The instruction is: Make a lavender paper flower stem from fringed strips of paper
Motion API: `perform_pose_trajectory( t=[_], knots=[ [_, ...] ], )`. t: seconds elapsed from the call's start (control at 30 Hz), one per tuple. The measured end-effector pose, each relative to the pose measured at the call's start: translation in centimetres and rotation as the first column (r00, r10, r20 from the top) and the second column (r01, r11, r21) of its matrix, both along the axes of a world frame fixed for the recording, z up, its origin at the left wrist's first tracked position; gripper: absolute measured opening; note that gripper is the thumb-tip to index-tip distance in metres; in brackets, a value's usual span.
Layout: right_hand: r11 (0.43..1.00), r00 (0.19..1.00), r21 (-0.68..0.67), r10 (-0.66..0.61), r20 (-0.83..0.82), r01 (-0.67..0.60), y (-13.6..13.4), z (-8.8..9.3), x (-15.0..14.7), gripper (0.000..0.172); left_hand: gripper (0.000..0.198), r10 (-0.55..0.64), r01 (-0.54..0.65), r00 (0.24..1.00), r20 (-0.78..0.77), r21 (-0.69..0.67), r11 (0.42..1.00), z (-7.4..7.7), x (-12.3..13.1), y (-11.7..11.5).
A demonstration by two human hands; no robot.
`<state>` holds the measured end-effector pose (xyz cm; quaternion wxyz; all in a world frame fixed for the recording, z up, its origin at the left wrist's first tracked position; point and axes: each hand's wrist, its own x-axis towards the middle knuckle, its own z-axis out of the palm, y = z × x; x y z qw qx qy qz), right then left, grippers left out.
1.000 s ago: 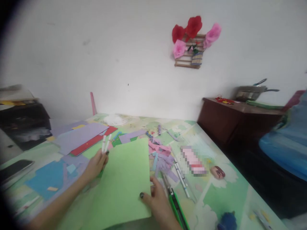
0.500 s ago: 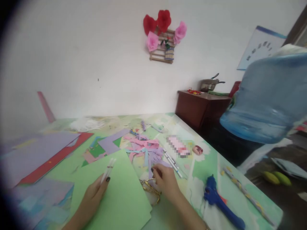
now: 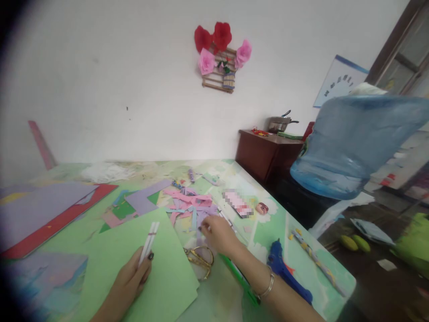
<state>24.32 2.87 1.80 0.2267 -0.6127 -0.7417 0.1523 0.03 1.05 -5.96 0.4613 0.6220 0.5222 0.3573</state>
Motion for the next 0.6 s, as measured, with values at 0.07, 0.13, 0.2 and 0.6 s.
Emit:
perform_pose_trajectory(
  t=[0.07, 0.13, 0.2, 0.6],
  knots=[
    [0.98, 0.967, -0.117, 0.132, -0.217, -0.16, -0.9, -0.3, -1.7, 0.027, 0.04, -0.035, 0.035, 0.999, 0.01, 0.001, 0.999, -0.3, 0.4, -0.5],
    [0.942, 0.875, -0.198, 0.155, -0.458, -0.271, -2.2, -1.3, -4.1, 0.038, 0.038, -0.078, 0.078, 0.997, 0.004, 0.033, 0.996, -0.7, 0.9, -1.2],
    [0.931, 0.801, -0.213, 0.12, -0.587, -0.295, -3.4, -2.5, -6.6, 0.031, 0.036, -0.12, 0.12, 0.993, -0.011, 0.059, 0.991, -0.9, 1.5, -1.9],
    [0.96, 0.96, -0.067, -0.267, 0.087, 0.273, 3.3, 0.6, 2.4, 0.012, 0.025, -0.225, 0.37, 0.866, -0.447, 0.268, 0.89, 2.5, 1.8, 1.2]
  ],
)
